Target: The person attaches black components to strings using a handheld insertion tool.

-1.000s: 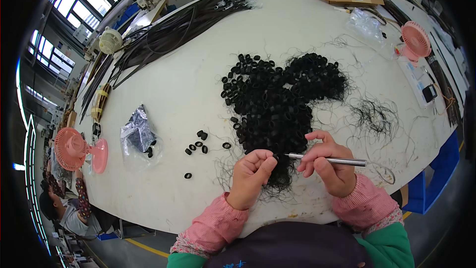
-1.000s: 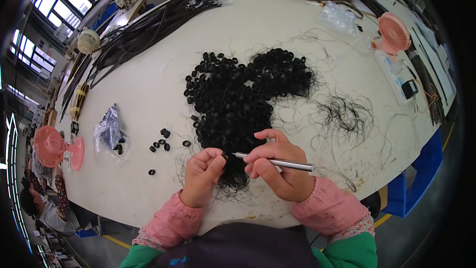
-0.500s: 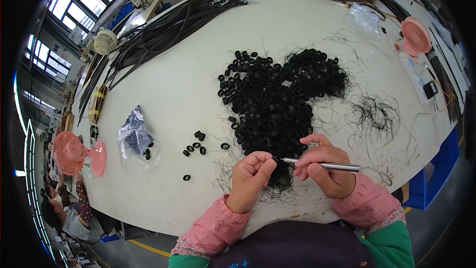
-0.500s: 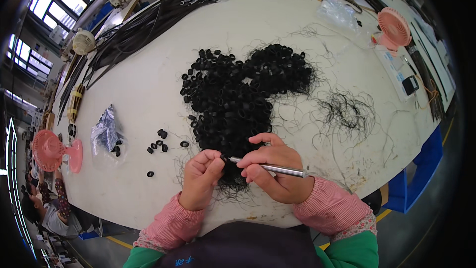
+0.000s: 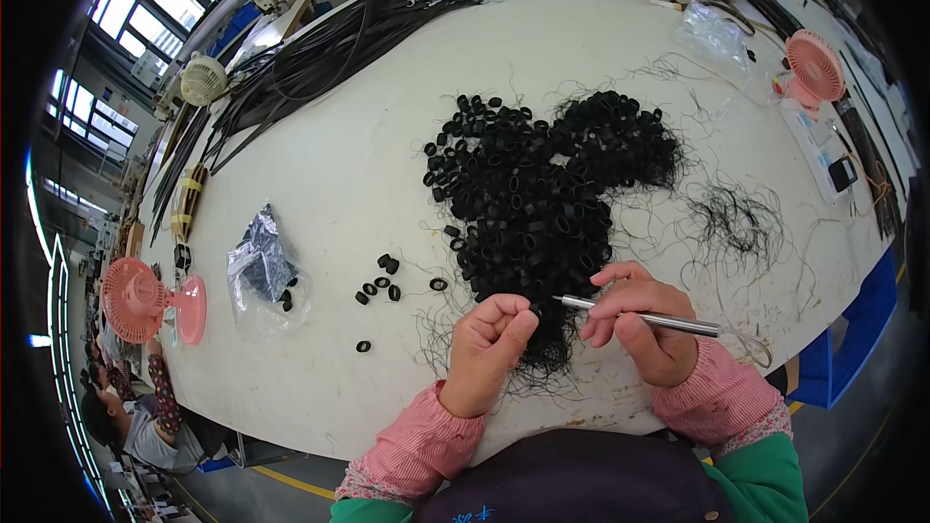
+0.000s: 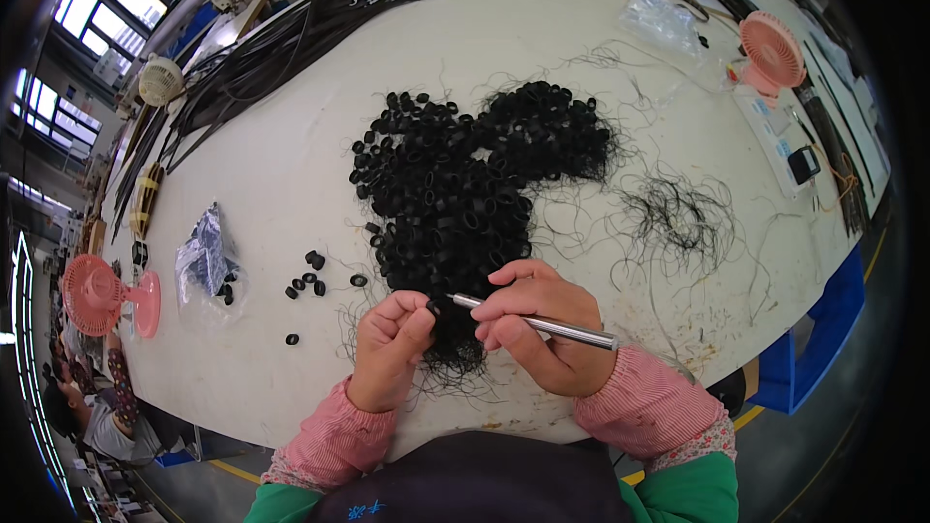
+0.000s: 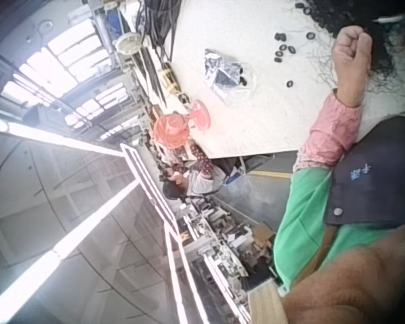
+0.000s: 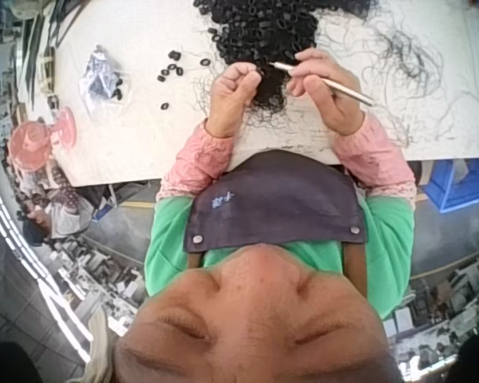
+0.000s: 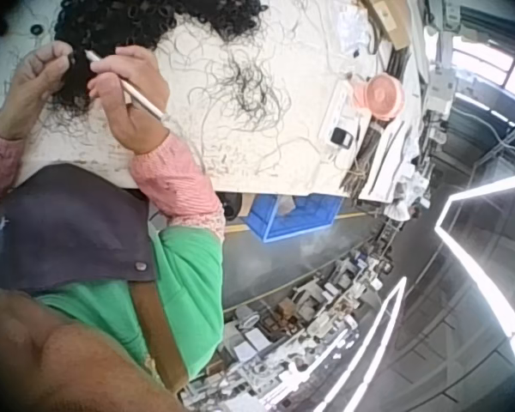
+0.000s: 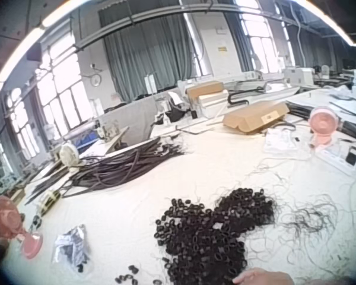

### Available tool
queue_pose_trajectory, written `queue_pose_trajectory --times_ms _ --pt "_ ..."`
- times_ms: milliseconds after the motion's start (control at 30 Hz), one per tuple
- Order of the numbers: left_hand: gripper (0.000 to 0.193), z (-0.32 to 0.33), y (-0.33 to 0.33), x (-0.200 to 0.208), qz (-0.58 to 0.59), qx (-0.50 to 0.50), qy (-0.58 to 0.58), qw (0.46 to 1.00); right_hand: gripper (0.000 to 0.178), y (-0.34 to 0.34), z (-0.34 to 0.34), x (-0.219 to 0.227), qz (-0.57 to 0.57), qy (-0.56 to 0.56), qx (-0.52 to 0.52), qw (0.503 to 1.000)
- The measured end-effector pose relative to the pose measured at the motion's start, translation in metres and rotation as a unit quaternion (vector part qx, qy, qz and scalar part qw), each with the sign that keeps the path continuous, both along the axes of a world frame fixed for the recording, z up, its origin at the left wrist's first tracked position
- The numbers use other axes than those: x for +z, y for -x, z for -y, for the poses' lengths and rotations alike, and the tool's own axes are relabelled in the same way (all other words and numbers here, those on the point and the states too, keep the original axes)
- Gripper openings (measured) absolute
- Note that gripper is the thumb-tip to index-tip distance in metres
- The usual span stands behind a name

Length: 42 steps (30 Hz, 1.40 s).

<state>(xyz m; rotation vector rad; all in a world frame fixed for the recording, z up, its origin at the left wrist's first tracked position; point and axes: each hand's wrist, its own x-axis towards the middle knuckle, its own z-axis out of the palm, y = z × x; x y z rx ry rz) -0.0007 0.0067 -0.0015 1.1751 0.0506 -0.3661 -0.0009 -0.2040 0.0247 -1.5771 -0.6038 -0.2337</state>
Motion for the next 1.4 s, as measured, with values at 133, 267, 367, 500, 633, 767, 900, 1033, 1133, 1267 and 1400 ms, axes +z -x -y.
queue_pose_trajectory --times_ms 133,267,367,500,633,767,900,1033,1133,1267,1400 --pt "0.011 0.0 0.001 -0.002 0.038 -0.023 0.004 0.999 0.018 -0.001 -0.013 0.005 -0.016 0.06 -0.072 0.995" --pt "0.013 0.003 0.003 0.0 0.188 -0.035 -0.058 0.98 0.032 -0.003 -0.016 -0.004 0.082 0.105 -0.045 0.99" --pt "0.016 0.003 0.0 0.001 0.272 -0.041 -0.119 0.954 0.034 -0.002 -0.016 -0.005 0.083 0.108 -0.041 0.99" --pt "0.021 -0.009 -0.007 0.011 0.383 -0.015 -0.243 0.891 0.03 -0.002 -0.018 -0.003 0.096 0.124 -0.049 0.986" --pt "0.021 -0.03 -0.019 0.023 0.366 0.035 -0.357 0.859 0.022 -0.004 -0.011 -0.003 0.056 0.123 -0.067 0.989" --pt "0.022 -0.052 -0.028 0.027 0.374 0.051 -0.631 0.677 0.019 -0.005 -0.008 -0.002 0.05 0.1 -0.081 0.99" --pt "0.027 -0.045 -0.03 0.024 0.417 0.065 -0.649 0.634 0.019 -0.004 -0.008 -0.002 0.043 0.091 -0.085 0.991" --pt "0.027 -0.005 -0.013 0.027 0.46 -0.001 -0.517 0.722 0.018 -0.005 -0.01 -0.003 0.042 0.078 -0.091 0.992" --pt "0.027 0.008 -0.01 0.014 0.478 -0.039 -0.523 0.705 0.017 -0.005 -0.01 -0.004 0.047 0.075 -0.095 0.992" --pt "0.029 0.005 -0.013 0.0 0.474 -0.057 -0.532 0.699 0.017 -0.004 -0.008 -0.002 0.049 0.076 -0.093 0.992" --pt "0.027 0.003 -0.014 0.001 0.453 -0.053 -0.491 0.742 0.019 -0.005 -0.007 -0.005 0.05 0.073 -0.097 0.991"
